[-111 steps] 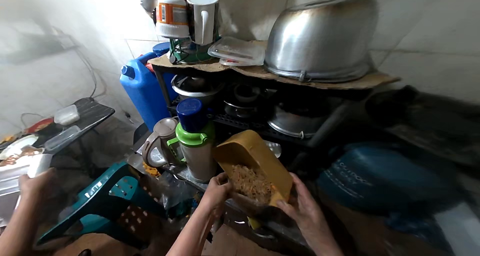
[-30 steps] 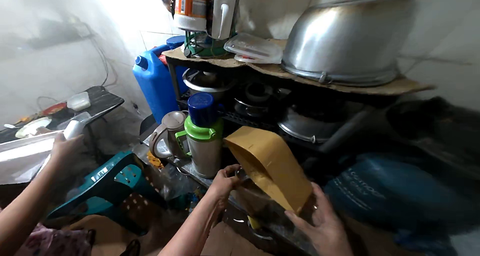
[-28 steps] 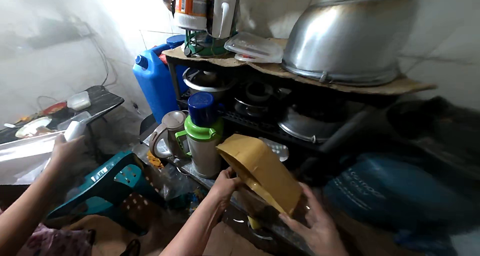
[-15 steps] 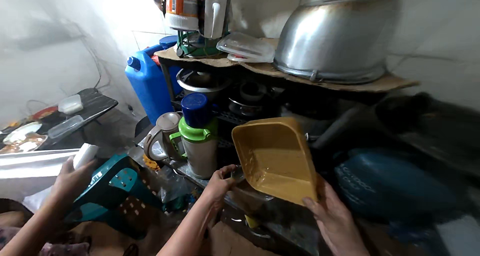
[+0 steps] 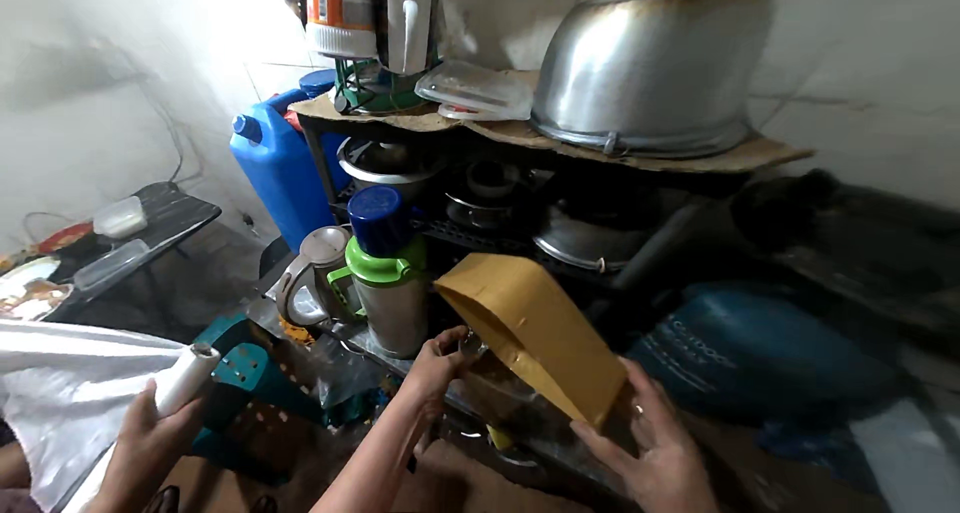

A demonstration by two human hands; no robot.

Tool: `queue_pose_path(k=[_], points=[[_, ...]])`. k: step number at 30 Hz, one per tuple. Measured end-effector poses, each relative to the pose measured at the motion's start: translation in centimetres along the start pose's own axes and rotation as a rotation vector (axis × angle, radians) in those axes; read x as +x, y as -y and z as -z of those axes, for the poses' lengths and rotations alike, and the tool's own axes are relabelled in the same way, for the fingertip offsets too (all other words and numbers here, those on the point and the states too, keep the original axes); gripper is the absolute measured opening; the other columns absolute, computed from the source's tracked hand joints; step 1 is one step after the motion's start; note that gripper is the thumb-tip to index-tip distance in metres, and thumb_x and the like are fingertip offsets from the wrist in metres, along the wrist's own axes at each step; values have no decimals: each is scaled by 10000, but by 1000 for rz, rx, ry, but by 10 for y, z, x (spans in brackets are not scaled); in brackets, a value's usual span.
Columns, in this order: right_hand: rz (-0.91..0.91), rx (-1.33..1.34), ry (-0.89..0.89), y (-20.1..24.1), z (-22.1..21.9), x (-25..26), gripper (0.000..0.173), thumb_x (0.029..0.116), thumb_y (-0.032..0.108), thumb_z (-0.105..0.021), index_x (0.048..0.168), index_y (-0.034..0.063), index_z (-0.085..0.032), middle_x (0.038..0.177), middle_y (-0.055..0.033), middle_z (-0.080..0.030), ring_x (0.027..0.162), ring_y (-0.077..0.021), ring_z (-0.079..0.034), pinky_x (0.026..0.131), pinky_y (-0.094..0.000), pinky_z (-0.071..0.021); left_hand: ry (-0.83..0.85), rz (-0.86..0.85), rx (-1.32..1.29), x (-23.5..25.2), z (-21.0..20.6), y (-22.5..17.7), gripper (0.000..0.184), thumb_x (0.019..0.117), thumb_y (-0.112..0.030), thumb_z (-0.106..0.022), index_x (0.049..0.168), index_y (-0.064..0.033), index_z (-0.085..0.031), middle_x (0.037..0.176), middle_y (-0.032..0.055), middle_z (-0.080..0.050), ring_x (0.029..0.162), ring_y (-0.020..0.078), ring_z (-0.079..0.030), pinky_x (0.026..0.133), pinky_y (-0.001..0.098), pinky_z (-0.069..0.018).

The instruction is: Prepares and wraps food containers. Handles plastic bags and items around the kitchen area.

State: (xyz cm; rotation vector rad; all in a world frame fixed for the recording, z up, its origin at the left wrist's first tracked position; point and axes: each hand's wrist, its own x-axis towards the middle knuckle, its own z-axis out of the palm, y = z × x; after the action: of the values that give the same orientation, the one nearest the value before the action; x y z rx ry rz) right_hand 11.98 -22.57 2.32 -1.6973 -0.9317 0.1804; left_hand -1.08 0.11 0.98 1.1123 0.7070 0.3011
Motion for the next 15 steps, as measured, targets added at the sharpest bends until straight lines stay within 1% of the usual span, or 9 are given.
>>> queue_pose_path(k=[2,3,5,6,7,9,12,14,15], points=[[54,13,-31,0,1,1,1005,775,388,-839,1462,-170,-363,1425,-320,-467,1318,-154,-517,1066,-239,-470,-2,3,7,0,1,-1,528,901,97,-501,1423,15,-488,1375,139,-556,999,126,-619,807,288,-533],[65,-30,-25,0,0,0,985,774,383,-842,1454,-163,-384,1412,-320,-480,1312,-182,-524,1069,-266,-475,-11,-3,-7,-1,-1,-2,510,900,100,-504,1403,18,-503,1324,129,-584,974,124,-625,800,288,-537],[73,-168,39,1,-5,-3,899,746,338,-864,1415,-126,-483,1385,-340,-530,1271,-357,-563,1027,-434,-506,-53,-16,-57,-9,-10,-5,368,915,110,-530,1270,16,-553,1088,77,-661,884,111,-654,780,291,-563],[76,-221,66,-1,-9,-4,877,737,344,-862,1405,-104,-512,1380,-330,-545,1251,-403,-570,1002,-478,-512,-67,-12,-73,-11,-13,-4,288,932,104,-539,1202,4,-557,1003,57,-675,849,106,-665,768,291,-572],[65,-244,77,-2,-9,-2,876,741,358,-854,1413,-89,-513,1381,-326,-544,1241,-422,-570,990,-500,-515,-53,-9,-72,-10,-12,-4,299,930,106,-526,1213,13,-554,1001,55,-662,845,106,-652,767,293,-564],[33,-234,55,-4,-8,2,903,754,404,-827,1436,-83,-490,1377,-327,-541,1222,-420,-575,965,-507,-524,-16,-4,-36,-5,-7,-3,394,917,110,-510,1298,21,-557,1101,75,-652,871,108,-639,770,286,-552],[-1,-145,9,-6,-1,8,951,767,430,-816,1474,-82,-440,1411,-311,-514,1270,-320,-554,1016,-403,-510,8,-1,30,3,0,-2,524,913,87,-500,1432,19,-482,1356,145,-572,1008,142,-631,830,307,-543],[4,-110,-5,-1,3,7,968,770,399,-828,1481,-106,-407,1435,-327,-478,1313,-297,-528,1066,-363,-486,-8,-5,51,4,2,-3,529,913,78,-507,1438,22,-474,1372,154,-554,1017,144,-617,825,305,-531],[12,-126,4,1,4,5,959,772,381,-836,1472,-117,-408,1432,-337,-474,1316,-316,-522,1075,-380,-478,-16,-4,45,3,2,-3,512,914,81,-510,1422,24,-486,1332,143,-574,987,136,-618,813,298,-532]])
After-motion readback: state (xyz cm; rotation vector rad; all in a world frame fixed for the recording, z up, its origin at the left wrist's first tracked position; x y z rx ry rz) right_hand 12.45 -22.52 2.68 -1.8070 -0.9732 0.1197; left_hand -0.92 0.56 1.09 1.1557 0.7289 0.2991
